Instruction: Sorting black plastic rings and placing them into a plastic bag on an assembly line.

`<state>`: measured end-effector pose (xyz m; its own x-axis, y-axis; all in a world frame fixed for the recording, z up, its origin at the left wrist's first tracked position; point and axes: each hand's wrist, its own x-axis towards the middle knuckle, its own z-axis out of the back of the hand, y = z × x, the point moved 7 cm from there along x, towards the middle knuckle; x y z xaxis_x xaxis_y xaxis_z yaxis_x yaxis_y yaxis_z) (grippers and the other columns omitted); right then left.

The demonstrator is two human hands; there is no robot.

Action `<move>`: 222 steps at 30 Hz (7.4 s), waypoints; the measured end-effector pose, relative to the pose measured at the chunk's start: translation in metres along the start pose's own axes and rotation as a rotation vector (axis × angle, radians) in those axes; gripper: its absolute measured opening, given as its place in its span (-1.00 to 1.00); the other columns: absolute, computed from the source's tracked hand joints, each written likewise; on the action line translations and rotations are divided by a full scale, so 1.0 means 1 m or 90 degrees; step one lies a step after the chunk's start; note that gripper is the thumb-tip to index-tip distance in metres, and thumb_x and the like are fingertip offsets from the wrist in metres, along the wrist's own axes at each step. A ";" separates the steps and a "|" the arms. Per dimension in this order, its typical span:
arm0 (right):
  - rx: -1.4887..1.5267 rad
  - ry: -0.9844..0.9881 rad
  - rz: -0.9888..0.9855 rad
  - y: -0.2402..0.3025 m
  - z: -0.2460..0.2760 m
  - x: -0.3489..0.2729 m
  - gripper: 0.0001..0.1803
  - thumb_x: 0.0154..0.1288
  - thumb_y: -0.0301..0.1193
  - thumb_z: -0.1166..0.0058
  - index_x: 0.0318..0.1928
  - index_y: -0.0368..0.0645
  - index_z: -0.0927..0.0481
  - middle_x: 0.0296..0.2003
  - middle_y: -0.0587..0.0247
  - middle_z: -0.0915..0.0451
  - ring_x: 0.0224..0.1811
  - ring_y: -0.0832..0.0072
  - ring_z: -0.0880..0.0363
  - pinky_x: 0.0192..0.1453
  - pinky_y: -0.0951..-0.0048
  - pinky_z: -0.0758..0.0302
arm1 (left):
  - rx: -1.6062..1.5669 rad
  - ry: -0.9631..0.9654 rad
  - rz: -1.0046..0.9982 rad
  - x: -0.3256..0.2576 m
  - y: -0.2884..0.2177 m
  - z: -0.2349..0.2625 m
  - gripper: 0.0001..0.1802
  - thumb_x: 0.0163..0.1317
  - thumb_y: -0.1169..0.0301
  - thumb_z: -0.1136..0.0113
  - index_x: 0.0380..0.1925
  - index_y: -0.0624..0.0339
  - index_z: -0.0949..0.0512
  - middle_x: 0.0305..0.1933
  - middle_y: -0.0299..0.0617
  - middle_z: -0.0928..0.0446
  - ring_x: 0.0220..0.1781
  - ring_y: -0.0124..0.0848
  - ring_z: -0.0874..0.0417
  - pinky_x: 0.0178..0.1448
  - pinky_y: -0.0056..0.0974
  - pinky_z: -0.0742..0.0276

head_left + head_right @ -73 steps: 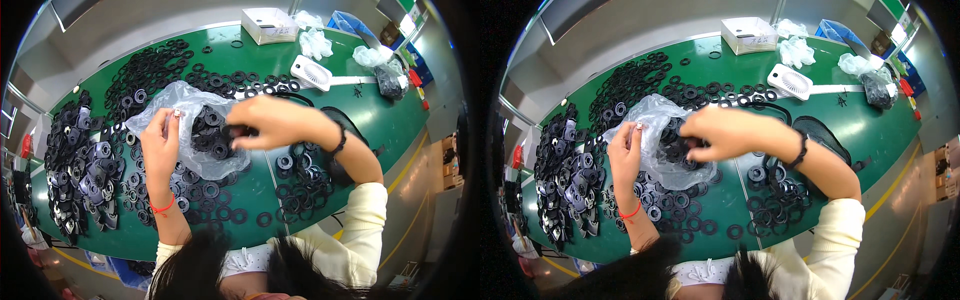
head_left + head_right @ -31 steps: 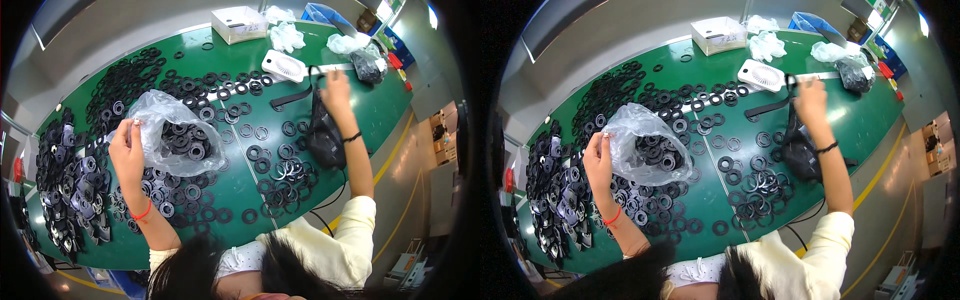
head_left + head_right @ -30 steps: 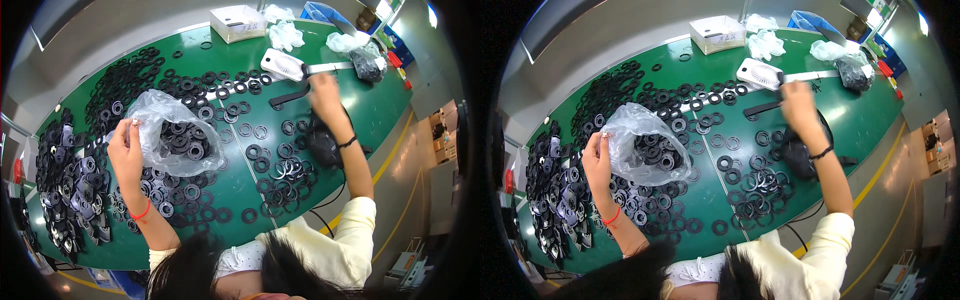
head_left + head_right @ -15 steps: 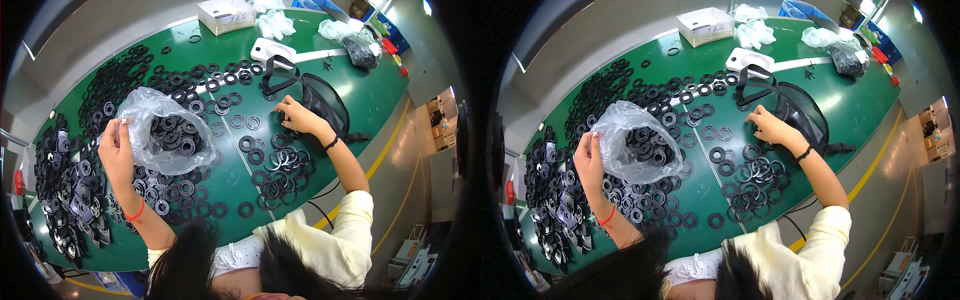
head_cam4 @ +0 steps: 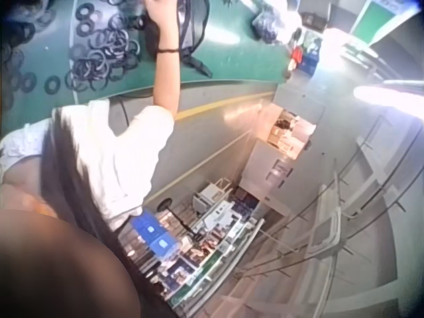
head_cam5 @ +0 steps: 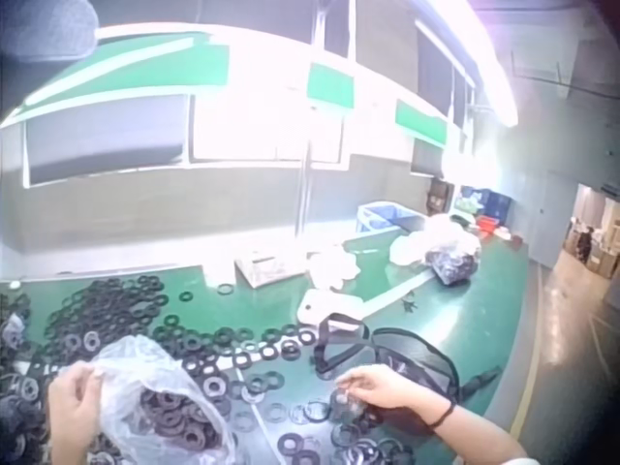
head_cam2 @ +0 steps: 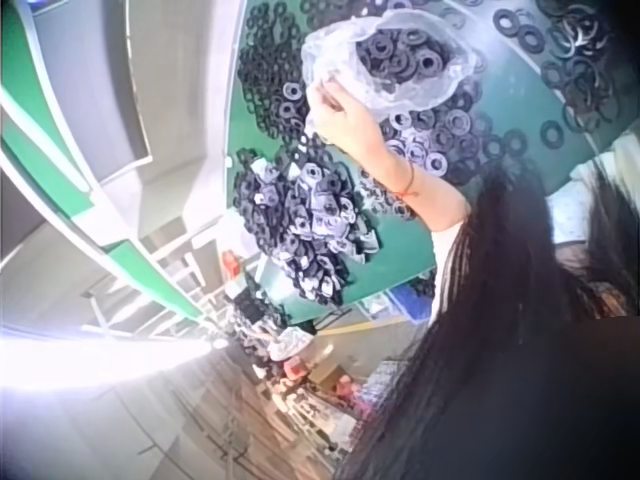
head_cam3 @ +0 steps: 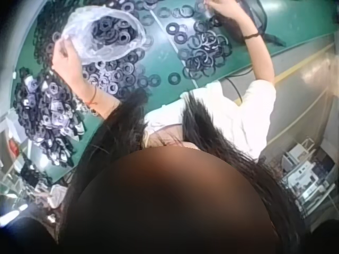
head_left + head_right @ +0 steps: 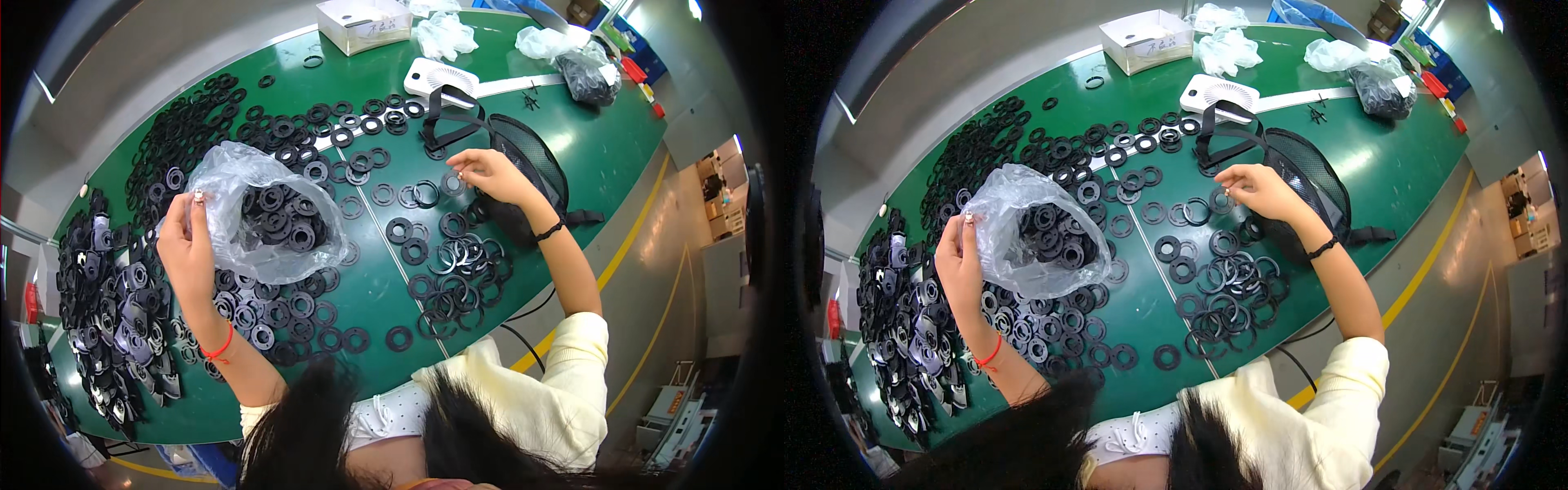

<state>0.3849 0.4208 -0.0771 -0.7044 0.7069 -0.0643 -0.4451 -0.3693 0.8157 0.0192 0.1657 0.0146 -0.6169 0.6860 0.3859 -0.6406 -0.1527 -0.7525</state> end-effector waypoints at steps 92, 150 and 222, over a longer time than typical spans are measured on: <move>-0.723 0.045 -0.112 0.015 -0.104 -0.046 -0.11 0.40 0.10 0.15 0.22 -0.66 -0.17 0.00 -0.63 -0.39 0.01 -0.35 -0.47 0.10 -0.19 -0.43 | -0.012 0.003 -0.013 0.000 -0.002 -0.002 -0.78 0.38 0.36 -0.07 -0.22 0.33 -0.56 -0.56 -0.44 -0.34 -0.51 -0.66 -0.18 -0.47 -0.44 -0.04; -0.409 0.053 0.075 0.017 -0.050 0.240 -0.63 -0.11 -0.23 -0.46 -0.44 -0.27 -0.63 -0.55 0.12 -0.63 -0.47 0.23 -0.60 -0.32 0.31 -0.53 | -0.036 -0.064 0.089 -0.001 0.016 0.042 -0.80 0.39 0.35 -0.08 -0.28 0.29 -0.54 -0.62 -0.50 -0.26 -0.57 -0.71 -0.13 -0.51 -0.46 0.03; -0.572 0.279 0.263 0.110 -0.187 -0.114 0.28 -0.12 0.39 -0.14 0.45 -0.21 -0.04 0.40 -0.43 0.09 0.40 -0.43 0.05 0.36 -0.31 -0.06 | -0.041 -0.051 0.060 -0.002 0.015 0.038 -0.80 0.38 0.36 -0.10 -0.26 0.31 -0.55 -0.61 -0.50 -0.27 -0.56 -0.71 -0.13 -0.50 -0.46 0.04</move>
<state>0.3128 0.1868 -0.0878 -0.9499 0.2155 -0.2265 -0.2454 -0.9628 0.1133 -0.0064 0.1347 0.0228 -0.7090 0.6109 0.3522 -0.5493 -0.1653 -0.8191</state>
